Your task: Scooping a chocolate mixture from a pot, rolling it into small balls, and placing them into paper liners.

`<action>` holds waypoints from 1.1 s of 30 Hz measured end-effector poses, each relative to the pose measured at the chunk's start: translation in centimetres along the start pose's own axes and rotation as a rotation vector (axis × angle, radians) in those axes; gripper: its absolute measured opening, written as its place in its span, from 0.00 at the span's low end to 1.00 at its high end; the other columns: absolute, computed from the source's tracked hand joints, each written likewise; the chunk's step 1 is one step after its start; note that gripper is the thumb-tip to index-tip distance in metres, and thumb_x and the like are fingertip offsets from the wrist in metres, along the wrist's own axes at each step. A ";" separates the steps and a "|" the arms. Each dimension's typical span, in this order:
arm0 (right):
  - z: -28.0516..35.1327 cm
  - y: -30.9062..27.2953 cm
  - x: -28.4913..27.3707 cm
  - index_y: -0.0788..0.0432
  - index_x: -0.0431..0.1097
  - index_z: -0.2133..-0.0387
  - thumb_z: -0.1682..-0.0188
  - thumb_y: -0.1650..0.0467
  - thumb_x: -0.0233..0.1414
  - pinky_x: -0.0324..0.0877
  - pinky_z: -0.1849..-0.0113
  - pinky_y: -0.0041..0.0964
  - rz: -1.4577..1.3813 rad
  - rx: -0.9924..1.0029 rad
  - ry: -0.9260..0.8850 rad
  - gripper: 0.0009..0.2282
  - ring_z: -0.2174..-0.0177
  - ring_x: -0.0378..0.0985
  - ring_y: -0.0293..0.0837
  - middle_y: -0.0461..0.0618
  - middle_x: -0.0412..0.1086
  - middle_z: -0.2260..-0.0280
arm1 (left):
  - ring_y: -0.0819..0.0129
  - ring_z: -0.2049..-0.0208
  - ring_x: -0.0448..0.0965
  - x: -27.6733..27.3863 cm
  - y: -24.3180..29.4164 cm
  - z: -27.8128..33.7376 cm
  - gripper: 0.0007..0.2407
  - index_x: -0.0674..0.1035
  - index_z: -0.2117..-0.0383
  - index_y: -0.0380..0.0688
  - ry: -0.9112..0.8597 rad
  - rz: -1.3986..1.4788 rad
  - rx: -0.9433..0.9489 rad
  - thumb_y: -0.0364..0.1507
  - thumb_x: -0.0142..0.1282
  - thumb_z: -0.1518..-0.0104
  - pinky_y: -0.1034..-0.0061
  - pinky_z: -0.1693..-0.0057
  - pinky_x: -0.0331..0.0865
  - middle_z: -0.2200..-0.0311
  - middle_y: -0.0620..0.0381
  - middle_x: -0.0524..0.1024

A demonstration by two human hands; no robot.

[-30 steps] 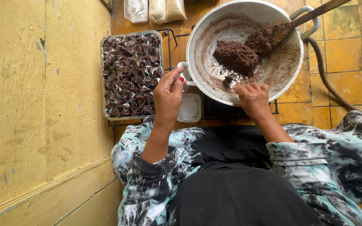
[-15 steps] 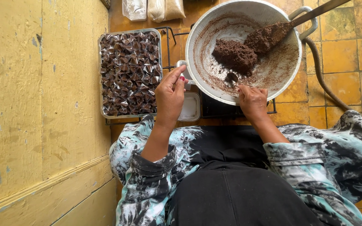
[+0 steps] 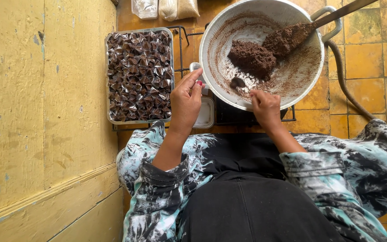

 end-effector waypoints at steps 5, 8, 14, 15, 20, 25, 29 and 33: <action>-2.8 -0.3 -0.3 0.53 0.74 0.53 0.38 0.68 0.49 0.62 0.56 0.45 0.003 0.141 -0.099 0.07 0.62 0.82 0.51 0.51 0.79 0.68 | 0.62 0.60 0.85 0.0 0.2 0.0 0.13 0.78 0.45 0.43 0.005 -0.010 -0.002 0.21 0.48 0.34 0.77 0.60 0.80 0.48 0.40 0.76; -3.4 -0.6 -0.2 0.53 0.73 0.51 0.37 0.67 0.49 0.62 0.55 0.46 0.010 0.185 -0.150 0.08 0.61 0.82 0.51 0.51 0.79 0.67 | 0.61 0.60 0.85 -0.1 0.1 0.0 0.13 0.78 0.45 0.43 0.007 -0.015 -0.002 0.21 0.48 0.34 0.76 0.60 0.80 0.48 0.40 0.76; -3.0 0.4 -0.5 0.52 0.73 0.49 0.36 0.66 0.48 0.60 0.53 0.43 0.044 0.190 -0.201 0.09 0.64 0.80 0.45 0.48 0.77 0.69 | 0.61 0.60 0.85 0.1 0.2 -0.1 0.13 0.78 0.45 0.43 0.002 0.020 -0.007 0.21 0.48 0.34 0.76 0.59 0.81 0.48 0.39 0.76; -3.1 0.8 -0.5 0.53 0.73 0.48 0.36 0.66 0.48 0.60 0.53 0.43 0.058 0.196 -0.188 0.09 0.65 0.79 0.45 0.48 0.77 0.70 | 0.60 0.59 0.85 0.2 0.3 -0.1 0.13 0.78 0.45 0.42 0.005 0.029 0.001 0.20 0.48 0.34 0.75 0.58 0.81 0.48 0.38 0.76; -3.5 0.1 -0.7 0.52 0.73 0.48 0.37 0.65 0.49 0.60 0.54 0.44 0.090 0.235 -0.275 0.10 0.67 0.79 0.44 0.46 0.76 0.72 | 0.62 0.60 0.85 0.3 0.3 -0.2 0.13 0.79 0.45 0.43 0.001 0.028 -0.005 0.20 0.47 0.34 0.76 0.60 0.81 0.49 0.39 0.77; -3.8 -2.3 -2.8 0.51 0.74 0.50 0.38 0.63 0.50 0.61 0.54 0.47 -0.006 0.207 -0.262 0.10 0.65 0.81 0.50 0.54 0.78 0.70 | 0.63 0.58 0.84 0.7 -0.2 -0.4 0.14 0.79 0.45 0.41 -0.035 0.088 -0.089 0.18 0.46 0.35 0.80 0.58 0.80 0.47 0.40 0.76; -4.8 -4.5 -6.3 0.53 0.73 0.50 0.40 0.69 0.47 0.59 0.62 0.38 -0.615 0.591 -0.214 0.10 0.62 0.77 0.46 0.55 0.78 0.63 | 0.63 0.58 0.84 2.2 -3.2 -1.1 0.16 0.79 0.46 0.40 -0.034 0.252 -0.203 0.15 0.47 0.38 0.82 0.57 0.81 0.47 0.39 0.75; -4.8 -5.3 -8.6 0.60 0.65 0.43 0.43 0.69 0.48 0.58 0.63 0.27 -1.196 0.791 -0.148 0.16 0.60 0.77 0.39 0.59 0.76 0.53 | 0.61 0.56 0.85 3.4 -3.6 -1.4 0.18 0.81 0.48 0.40 -0.045 0.328 -0.245 0.13 0.49 0.43 0.83 0.57 0.81 0.47 0.42 0.75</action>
Point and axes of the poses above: each hand's wrist, its own z-axis away from the middle knuckle, its own x-axis out of the palm, y = z × x, the point moved 1 cm from there along -z, towards the middle knuckle
